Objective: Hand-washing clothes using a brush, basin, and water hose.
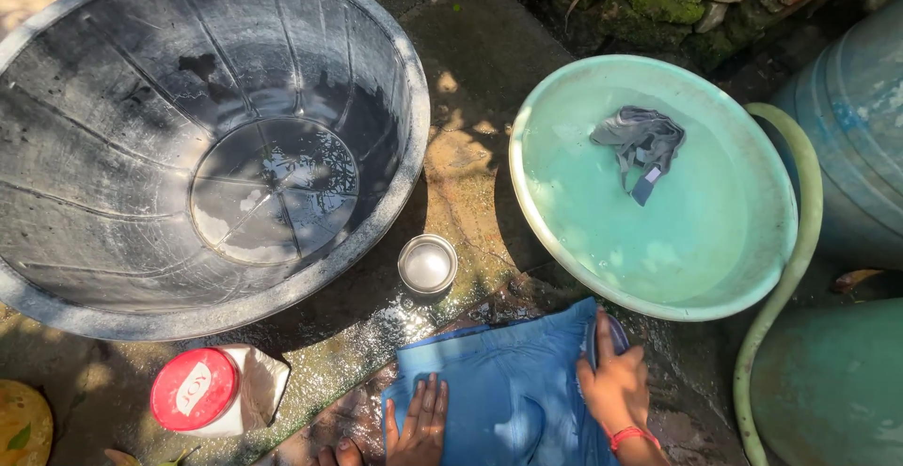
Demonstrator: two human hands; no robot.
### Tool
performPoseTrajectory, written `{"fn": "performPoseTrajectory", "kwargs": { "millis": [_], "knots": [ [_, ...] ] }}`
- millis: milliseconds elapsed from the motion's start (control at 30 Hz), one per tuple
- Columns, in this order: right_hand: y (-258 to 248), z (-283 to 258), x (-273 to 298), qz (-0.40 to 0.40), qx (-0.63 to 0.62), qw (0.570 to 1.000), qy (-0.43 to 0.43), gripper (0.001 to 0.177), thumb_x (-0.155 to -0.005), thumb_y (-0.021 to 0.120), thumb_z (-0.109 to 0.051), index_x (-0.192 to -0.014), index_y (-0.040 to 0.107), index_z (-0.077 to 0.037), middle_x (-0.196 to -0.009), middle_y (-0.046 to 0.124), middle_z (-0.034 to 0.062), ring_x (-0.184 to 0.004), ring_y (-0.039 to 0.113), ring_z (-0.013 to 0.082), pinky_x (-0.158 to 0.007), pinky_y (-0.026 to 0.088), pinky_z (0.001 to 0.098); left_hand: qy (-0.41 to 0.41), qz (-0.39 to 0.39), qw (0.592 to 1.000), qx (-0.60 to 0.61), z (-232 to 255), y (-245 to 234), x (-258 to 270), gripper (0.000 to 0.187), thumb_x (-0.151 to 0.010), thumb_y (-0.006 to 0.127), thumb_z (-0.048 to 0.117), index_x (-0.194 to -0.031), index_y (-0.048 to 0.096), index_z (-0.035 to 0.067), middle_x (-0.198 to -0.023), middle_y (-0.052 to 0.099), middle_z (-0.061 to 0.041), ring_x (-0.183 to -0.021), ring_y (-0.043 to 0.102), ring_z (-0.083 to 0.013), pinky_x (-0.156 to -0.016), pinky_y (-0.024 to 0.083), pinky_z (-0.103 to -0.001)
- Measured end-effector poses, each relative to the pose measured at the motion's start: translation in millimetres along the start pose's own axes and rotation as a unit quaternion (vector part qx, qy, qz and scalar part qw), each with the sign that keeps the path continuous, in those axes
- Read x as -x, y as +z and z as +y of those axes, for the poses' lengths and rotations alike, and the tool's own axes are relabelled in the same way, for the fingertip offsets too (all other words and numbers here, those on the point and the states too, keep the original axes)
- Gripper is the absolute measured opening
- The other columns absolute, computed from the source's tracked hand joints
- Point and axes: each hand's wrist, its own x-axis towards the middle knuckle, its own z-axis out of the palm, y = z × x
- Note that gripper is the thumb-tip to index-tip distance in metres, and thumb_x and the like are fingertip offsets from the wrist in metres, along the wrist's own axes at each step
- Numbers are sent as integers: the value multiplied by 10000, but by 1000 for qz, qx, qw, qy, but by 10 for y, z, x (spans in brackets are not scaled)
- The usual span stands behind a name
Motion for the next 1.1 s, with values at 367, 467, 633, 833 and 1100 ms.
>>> {"fn": "performPoseTrajectory", "kwargs": {
  "millis": [367,467,633,833,1100],
  "knots": [
    [516,-49,572,10,-32,965,-259,872,-799,754,-315,-1555,364,-504,-1059,525,210,-905,627,411,-769,582,530,-5,32,999,-5,30,240,73,612,-999,277,232,-1606,220,187,-1685,184,-1,-1522,192,-160,-1208,82,-633],
    [26,17,242,4,-43,997,-60,937,-783,735,-326,-1568,245,-470,-1063,531,217,-880,630,404,-760,594,503,-22,-18,999,35,-11,368,59,627,-947,285,217,-1571,223,208,-1664,181,16,-1499,187,-146,-1195,64,-641],
    [1091,-327,754,41,6,982,-187,966,-738,735,-410,-1573,255,-478,-1027,577,203,-896,632,375,-786,571,489,-9,39,999,30,-22,410,27,633,-953,286,237,-1580,214,185,-1669,177,-7,-1505,181,-150,-1193,47,-652],
    [1182,77,508,-222,-196,955,-16,574,-776,794,-693,-1219,729,-333,-1061,743,118,-984,700,278,-936,529,429,-4,42,998,45,24,90,-34,622,-970,353,231,-1578,232,180,-1667,182,-11,-1502,184,-145,-1190,50,-637],
    [733,-560,642,62,-29,989,-130,1001,-760,756,-390,-1617,241,-421,-1093,504,275,-918,592,450,-828,544,548,-16,1,1000,23,12,32,-56,646,-928,305,153,-1572,260,179,-1667,204,8,-1515,182,-139,-1209,51,-595]
  ]
}}
